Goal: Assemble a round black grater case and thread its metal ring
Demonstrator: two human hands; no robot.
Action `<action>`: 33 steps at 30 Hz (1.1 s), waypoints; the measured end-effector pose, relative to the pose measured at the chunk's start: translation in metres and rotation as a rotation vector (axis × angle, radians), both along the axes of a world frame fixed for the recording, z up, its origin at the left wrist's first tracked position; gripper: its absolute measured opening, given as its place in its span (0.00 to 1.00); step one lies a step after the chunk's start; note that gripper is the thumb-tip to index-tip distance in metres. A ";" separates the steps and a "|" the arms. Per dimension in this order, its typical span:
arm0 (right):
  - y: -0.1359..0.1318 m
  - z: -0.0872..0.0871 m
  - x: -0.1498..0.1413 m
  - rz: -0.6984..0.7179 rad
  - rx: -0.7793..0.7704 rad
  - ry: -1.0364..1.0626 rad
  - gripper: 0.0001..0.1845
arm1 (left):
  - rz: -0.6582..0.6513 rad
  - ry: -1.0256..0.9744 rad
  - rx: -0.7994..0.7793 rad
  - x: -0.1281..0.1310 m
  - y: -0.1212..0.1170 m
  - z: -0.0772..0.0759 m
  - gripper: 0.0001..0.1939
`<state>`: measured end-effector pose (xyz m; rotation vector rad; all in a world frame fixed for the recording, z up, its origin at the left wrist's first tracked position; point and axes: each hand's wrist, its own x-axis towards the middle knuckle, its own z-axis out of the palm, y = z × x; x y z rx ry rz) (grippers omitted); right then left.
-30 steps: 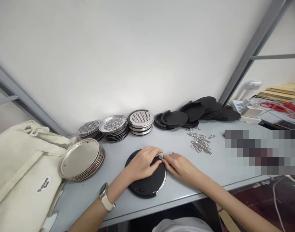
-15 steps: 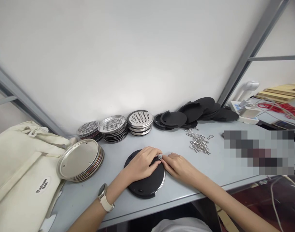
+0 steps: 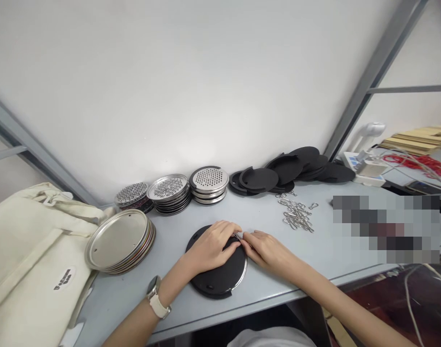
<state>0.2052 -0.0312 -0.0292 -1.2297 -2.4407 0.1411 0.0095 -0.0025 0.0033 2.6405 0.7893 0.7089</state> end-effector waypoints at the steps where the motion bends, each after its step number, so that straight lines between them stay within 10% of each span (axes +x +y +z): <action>1: 0.000 0.000 0.000 0.001 -0.001 0.006 0.13 | -0.001 0.000 0.001 0.000 0.000 0.000 0.10; 33: 0.001 0.000 0.000 0.001 -0.062 -0.001 0.09 | -0.030 0.035 -0.003 0.000 0.000 0.001 0.10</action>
